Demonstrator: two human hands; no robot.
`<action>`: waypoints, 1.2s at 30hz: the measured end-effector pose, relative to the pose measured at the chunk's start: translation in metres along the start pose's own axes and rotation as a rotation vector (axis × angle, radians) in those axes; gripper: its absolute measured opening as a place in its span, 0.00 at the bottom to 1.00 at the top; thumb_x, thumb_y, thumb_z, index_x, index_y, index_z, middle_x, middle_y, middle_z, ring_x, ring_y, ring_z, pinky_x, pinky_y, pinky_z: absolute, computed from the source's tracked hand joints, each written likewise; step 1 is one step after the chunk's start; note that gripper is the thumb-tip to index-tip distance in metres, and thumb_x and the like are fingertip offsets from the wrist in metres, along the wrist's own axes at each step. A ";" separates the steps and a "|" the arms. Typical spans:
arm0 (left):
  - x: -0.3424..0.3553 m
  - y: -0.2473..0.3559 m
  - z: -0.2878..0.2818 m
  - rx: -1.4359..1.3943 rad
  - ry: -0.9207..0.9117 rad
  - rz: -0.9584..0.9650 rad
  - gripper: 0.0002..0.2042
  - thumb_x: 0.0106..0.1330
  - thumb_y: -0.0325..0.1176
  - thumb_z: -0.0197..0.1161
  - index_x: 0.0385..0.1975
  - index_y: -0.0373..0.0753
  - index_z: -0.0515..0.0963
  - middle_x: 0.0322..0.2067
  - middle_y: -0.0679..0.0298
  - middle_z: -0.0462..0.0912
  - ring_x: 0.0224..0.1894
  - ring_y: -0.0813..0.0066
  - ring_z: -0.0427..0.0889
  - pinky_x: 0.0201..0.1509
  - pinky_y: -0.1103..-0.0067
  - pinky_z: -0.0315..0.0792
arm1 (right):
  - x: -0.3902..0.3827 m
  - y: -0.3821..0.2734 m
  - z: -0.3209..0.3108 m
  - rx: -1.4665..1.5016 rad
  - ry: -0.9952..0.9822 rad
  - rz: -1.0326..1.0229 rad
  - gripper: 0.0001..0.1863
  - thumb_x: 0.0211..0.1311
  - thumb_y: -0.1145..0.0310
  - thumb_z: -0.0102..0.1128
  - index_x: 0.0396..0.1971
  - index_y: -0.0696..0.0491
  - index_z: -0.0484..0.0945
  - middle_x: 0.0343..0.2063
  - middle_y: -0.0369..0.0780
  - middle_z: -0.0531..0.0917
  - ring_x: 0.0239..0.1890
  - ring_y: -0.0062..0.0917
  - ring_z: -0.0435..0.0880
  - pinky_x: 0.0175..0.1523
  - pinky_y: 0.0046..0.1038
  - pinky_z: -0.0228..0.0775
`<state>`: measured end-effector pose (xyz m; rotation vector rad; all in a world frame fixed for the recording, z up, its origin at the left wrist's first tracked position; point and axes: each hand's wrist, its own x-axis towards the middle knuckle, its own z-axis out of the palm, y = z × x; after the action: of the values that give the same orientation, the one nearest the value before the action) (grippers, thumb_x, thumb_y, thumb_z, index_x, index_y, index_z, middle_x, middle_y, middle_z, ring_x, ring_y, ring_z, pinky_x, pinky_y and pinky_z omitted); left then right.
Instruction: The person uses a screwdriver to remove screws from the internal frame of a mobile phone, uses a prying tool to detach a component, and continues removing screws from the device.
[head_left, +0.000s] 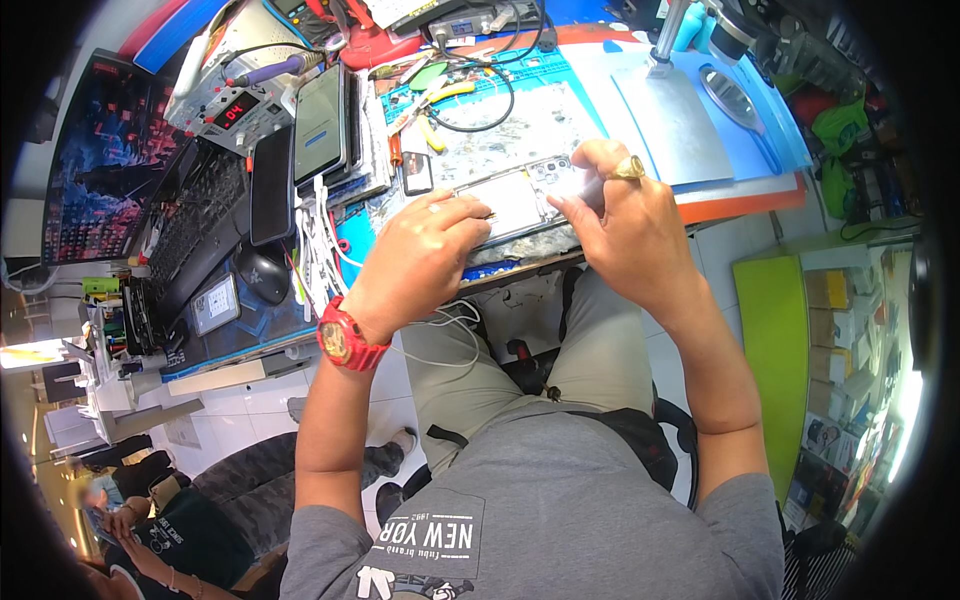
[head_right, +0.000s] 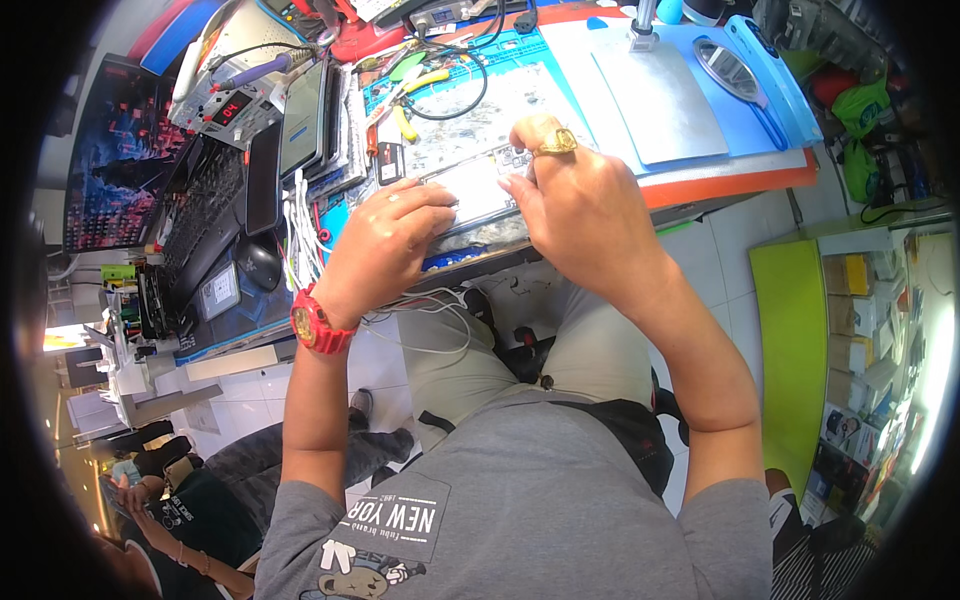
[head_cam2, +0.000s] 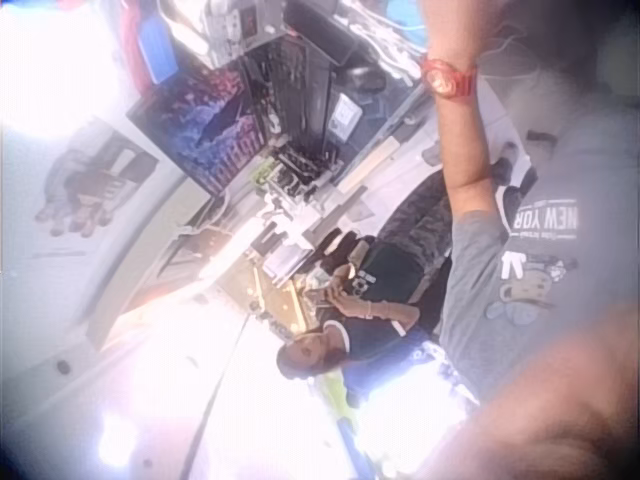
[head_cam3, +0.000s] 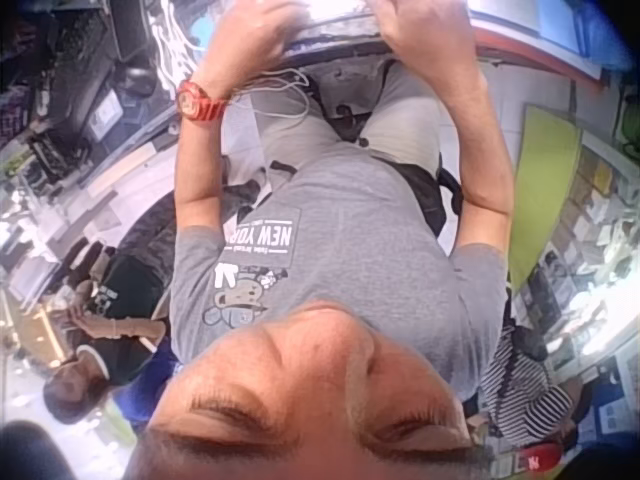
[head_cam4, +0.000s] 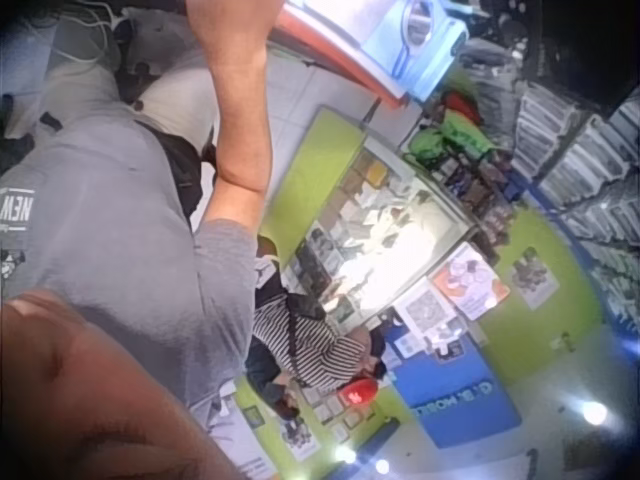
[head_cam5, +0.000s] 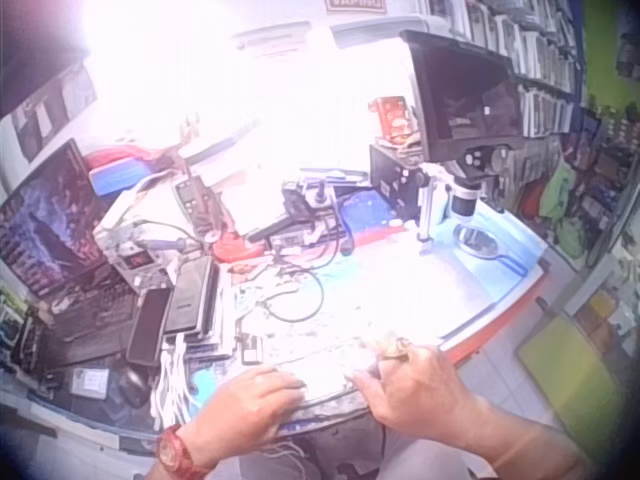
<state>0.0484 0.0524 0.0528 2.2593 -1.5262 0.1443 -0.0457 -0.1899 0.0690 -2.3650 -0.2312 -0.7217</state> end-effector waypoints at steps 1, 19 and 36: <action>-0.002 -0.002 -0.002 -0.021 0.008 0.001 0.07 0.67 0.22 0.66 0.43 0.36 0.84 0.50 0.60 0.88 0.53 0.55 0.86 0.67 0.62 0.77 | 0.001 0.000 0.000 0.001 -0.005 -0.005 0.15 0.64 0.73 0.70 0.48 0.60 0.78 0.41 0.48 0.87 0.39 0.49 0.88 0.43 0.44 0.80; -0.001 -0.003 -0.003 0.073 -0.048 0.040 0.07 0.62 0.23 0.67 0.40 0.35 0.85 0.49 0.61 0.87 0.55 0.53 0.85 0.68 0.61 0.77 | 0.000 0.002 0.002 0.078 -0.051 -0.023 0.19 0.63 0.78 0.67 0.53 0.57 0.75 0.39 0.50 0.87 0.37 0.51 0.88 0.41 0.45 0.80; 0.009 -0.013 -0.009 -0.251 -0.080 -0.098 0.03 0.62 0.21 0.69 0.33 0.36 0.86 0.44 0.62 0.88 0.49 0.58 0.86 0.55 0.64 0.79 | 0.002 0.000 -0.001 0.078 -0.089 0.018 0.18 0.64 0.79 0.70 0.51 0.59 0.74 0.38 0.48 0.85 0.36 0.38 0.91 0.37 0.35 0.81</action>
<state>0.0649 0.0521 0.0602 2.1548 -1.3828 -0.1592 -0.0449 -0.1908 0.0708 -2.3244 -0.2714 -0.5889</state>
